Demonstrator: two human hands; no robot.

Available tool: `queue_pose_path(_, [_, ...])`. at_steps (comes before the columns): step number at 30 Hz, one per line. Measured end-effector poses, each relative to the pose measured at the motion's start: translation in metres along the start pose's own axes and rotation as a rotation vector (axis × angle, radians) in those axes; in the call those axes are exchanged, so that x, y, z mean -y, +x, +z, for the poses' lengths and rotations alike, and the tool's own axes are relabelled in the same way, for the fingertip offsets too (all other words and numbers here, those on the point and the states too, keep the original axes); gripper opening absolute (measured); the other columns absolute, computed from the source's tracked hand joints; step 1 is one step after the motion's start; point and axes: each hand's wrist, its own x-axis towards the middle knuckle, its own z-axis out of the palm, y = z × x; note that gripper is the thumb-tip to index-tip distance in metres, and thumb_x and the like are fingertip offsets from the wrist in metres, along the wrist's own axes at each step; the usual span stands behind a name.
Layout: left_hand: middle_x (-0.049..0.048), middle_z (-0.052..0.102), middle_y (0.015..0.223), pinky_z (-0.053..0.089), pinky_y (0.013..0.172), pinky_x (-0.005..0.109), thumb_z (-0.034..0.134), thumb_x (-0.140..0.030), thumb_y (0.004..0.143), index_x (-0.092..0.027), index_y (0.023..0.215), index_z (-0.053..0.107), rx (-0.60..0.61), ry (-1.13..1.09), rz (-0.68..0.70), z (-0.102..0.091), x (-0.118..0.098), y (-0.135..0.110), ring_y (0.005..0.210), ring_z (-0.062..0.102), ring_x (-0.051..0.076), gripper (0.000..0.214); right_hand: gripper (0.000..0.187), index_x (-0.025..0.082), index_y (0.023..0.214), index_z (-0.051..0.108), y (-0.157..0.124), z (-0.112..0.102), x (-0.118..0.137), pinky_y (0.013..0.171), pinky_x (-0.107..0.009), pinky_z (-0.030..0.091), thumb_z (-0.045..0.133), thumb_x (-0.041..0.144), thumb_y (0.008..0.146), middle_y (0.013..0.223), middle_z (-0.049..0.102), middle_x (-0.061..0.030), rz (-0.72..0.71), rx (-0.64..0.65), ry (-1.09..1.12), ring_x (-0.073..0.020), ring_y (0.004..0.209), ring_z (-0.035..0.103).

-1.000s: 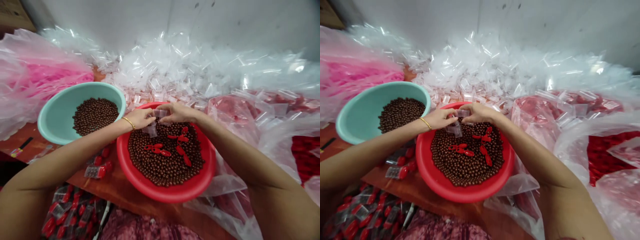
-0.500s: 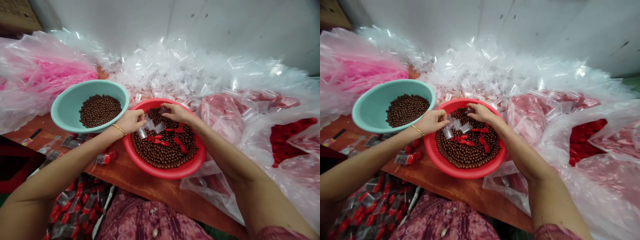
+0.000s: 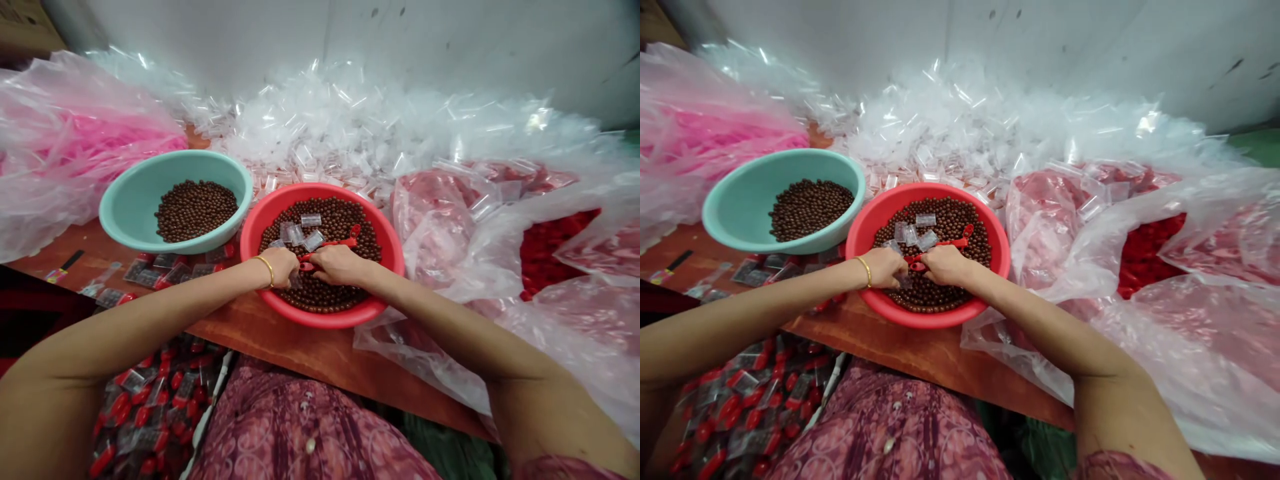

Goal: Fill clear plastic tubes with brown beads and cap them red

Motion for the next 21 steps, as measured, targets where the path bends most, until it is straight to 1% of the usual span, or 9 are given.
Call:
queue_pose_path(2, [0.0053,0.072,0.095,0.047,0.072,0.026,0.059,-0.026,0.077,-0.024,0.095,0.07,0.019,0.008,0.029,-0.001,-0.001,0.002,0.092,0.065,0.022,0.021,0.03,0.01,0.103,0.062,-0.001,0.0,-0.004,0.072,-0.036,0.048,0.039,0.02,0.087,0.098,0.069,-0.0196,0.062,-0.026,0.009,-0.0305,0.092,0.066])
queue_pose_path(5, [0.0121,0.072,0.094,0.048,0.073,0.029,0.054,-0.023,0.081,-0.018,0.097,0.07,0.002,0.045,0.022,-0.004,-0.005,0.0,0.09,0.066,0.025,0.024,0.031,0.01,0.104,0.059,-0.007,-0.003,-0.015,0.069,-0.036,0.047,0.035,0.022,0.088,0.093,0.069,-0.0194,0.234,-0.139,0.082,-0.0302,0.087,0.067])
queue_pose_path(8, [0.0182,0.071,0.091,0.049,0.073,0.032,0.048,-0.015,0.082,-0.011,0.094,0.07,0.013,0.132,0.013,-0.008,-0.017,0.003,0.09,0.067,0.027,0.026,0.026,0.015,0.098,0.058,-0.015,0.002,-0.03,0.066,-0.029,0.047,0.036,0.024,0.088,0.091,0.07,-0.0123,0.332,-0.294,0.358,-0.0225,0.079,0.067])
queue_pose_path(11, [0.0187,0.071,0.091,0.05,0.075,0.032,0.043,-0.009,0.082,-0.01,0.094,0.069,0.008,0.15,0.053,-0.009,-0.034,0.019,0.092,0.067,0.027,0.029,0.02,0.018,0.09,0.057,-0.018,0.014,-0.042,0.058,-0.023,0.044,0.038,0.023,0.086,0.079,0.07,-0.004,0.316,-0.383,0.71,-0.0143,0.063,0.062])
queue_pose_path(13, [0.0183,0.07,0.092,0.05,0.077,0.033,0.041,-0.009,0.082,-0.01,0.096,0.069,-0.038,0.113,0.078,-0.007,-0.044,0.034,0.094,0.066,0.027,0.031,0.018,0.018,0.088,0.057,-0.017,0.021,-0.046,0.055,-0.022,0.044,0.041,0.024,0.083,0.075,0.068,-0.0021,0.302,-0.454,0.831,-0.0128,0.059,0.06])
queue_pose_path(15, [0.0174,0.07,0.097,0.05,0.079,0.034,0.042,-0.01,0.082,-0.011,0.098,0.068,-0.097,0.045,0.091,-0.003,-0.051,0.049,0.096,0.066,0.027,0.031,0.017,0.017,0.088,0.057,-0.016,0.024,-0.049,0.056,-0.022,0.044,0.043,0.024,0.081,0.075,0.067,-0.002,0.302,-0.532,0.888,-0.0125,0.058,0.058])
queue_pose_path(17, [0.0144,0.07,0.1,0.05,0.08,0.034,0.046,-0.014,0.08,-0.013,0.097,0.068,-0.148,-0.079,0.092,0.001,-0.053,0.062,0.097,0.065,0.027,0.027,0.018,0.017,0.089,0.056,-0.015,0.024,-0.049,0.055,-0.022,0.044,0.043,0.024,0.08,0.075,0.066,-0.0017,0.305,-0.574,0.958,-0.0117,0.056,0.056])
queue_pose_path(19, [0.0095,0.07,0.099,0.05,0.081,0.032,0.052,-0.018,0.078,-0.016,0.094,0.067,-0.179,-0.282,0.118,0.004,-0.05,0.072,0.095,0.064,0.023,0.022,0.018,0.018,0.09,0.055,-0.016,0.022,-0.049,0.053,-0.022,0.044,0.043,0.023,0.078,0.075,0.065,-0.001,0.307,-0.6,1.062,-0.0106,0.053,0.054])
queue_pose_path(21, [0.005,0.07,0.094,0.05,0.079,0.028,0.056,-0.018,0.076,-0.016,0.092,0.065,-0.182,-0.57,0.171,0.004,-0.042,0.077,0.088,0.064,0.018,0.018,0.018,0.018,0.089,0.053,-0.017,0.019,-0.049,0.05,-0.021,0.043,0.043,0.022,0.075,0.074,0.062,0.0,0.317,-0.629,1.167,-0.0096,0.05,0.052])
